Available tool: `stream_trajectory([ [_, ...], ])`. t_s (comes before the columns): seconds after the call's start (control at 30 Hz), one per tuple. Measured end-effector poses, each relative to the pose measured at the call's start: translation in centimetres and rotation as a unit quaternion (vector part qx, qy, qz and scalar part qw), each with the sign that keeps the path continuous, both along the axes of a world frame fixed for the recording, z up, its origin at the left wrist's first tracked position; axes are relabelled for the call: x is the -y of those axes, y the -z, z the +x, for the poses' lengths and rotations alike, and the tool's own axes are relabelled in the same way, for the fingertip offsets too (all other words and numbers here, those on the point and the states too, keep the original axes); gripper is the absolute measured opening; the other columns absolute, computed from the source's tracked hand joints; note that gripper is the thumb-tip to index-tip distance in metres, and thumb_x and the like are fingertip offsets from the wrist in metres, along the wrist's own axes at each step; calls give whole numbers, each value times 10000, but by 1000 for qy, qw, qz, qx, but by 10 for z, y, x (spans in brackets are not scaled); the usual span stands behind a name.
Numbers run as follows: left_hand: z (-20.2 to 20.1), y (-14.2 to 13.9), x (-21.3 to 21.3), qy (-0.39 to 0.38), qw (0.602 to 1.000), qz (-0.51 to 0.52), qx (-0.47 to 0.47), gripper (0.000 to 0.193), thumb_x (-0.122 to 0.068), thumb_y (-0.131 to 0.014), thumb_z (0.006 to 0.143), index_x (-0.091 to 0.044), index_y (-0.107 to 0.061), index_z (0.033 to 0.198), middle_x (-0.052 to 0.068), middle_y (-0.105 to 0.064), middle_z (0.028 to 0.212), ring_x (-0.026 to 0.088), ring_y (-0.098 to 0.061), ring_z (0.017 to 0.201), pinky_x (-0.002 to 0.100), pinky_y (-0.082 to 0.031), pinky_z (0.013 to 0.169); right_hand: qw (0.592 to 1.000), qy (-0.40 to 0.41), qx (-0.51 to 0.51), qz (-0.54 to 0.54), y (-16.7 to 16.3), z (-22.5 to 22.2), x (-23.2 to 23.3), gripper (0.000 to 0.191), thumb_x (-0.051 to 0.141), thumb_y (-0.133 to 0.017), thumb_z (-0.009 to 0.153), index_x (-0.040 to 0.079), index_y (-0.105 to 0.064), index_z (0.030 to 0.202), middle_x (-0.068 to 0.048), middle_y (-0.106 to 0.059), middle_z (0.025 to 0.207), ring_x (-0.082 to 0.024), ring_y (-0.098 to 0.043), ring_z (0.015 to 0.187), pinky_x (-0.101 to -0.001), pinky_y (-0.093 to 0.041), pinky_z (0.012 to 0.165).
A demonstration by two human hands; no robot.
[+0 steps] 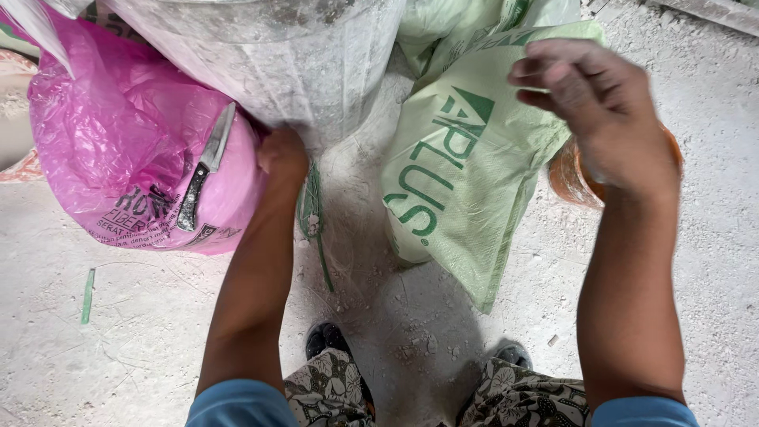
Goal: The person fills a pink cup with water from a tap and pours it into a brown bucket. They then carry the bucket to a pile of gypsum bags, cut open a bag with a knife, and scoop the powder into the bucket.
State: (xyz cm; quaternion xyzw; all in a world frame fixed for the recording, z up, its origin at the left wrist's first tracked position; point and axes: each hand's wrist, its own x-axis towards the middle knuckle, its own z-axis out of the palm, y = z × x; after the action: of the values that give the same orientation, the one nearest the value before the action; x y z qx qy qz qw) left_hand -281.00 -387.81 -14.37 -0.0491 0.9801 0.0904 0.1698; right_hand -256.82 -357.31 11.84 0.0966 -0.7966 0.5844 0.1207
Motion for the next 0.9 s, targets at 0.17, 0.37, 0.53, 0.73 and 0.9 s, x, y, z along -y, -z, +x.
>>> stream_trajectory([
  [0.17,13,15,-14,73,994,59,56,332,-163,-525,1016,-48,-633,1309,222,-661,1287,399,-678,1135,561,-593,841,996,66,-21,64,-5,15,-16,244,234,-555,1172,41,-614,1309,-73,-676,1231,-189,-682,1206,-392,-595,1049],
  [0.37,5,12,-3,198,968,48,147,369,-133,-544,956,-77,-647,1307,205,-653,1305,389,-658,1162,541,-563,889,980,173,-5,97,2,34,-53,233,240,-573,1177,39,-624,1284,-70,-677,1226,-178,-681,1187,-368,-588,1025],
  [0.53,-7,-6,-20,190,981,-24,26,410,-109,-560,906,-101,-659,1305,190,-646,1320,380,-641,1185,524,-538,930,939,290,111,147,37,39,-94,279,256,-557,1177,16,-641,1292,-121,-678,1264,-227,-665,1149,-373,-592,927],
  [0.73,29,-98,-43,324,946,0,33,468,-79,-579,846,-130,-673,1302,173,-637,1338,370,-620,1212,504,-508,978,857,321,402,-27,91,34,-115,567,460,-290,1084,14,-556,1311,-198,-703,1090,-301,-711,921,-398,-629,768],
  [0.9,92,-188,-108,400,895,170,-97,387,-324,-523,984,-81,-605,1274,186,-730,1071,394,-702,965,547,-540,811,866,235,399,-191,99,17,-102,732,621,-234,1067,-17,-562,1217,-77,-622,826,-189,-660,728,-309,-569,635],
])
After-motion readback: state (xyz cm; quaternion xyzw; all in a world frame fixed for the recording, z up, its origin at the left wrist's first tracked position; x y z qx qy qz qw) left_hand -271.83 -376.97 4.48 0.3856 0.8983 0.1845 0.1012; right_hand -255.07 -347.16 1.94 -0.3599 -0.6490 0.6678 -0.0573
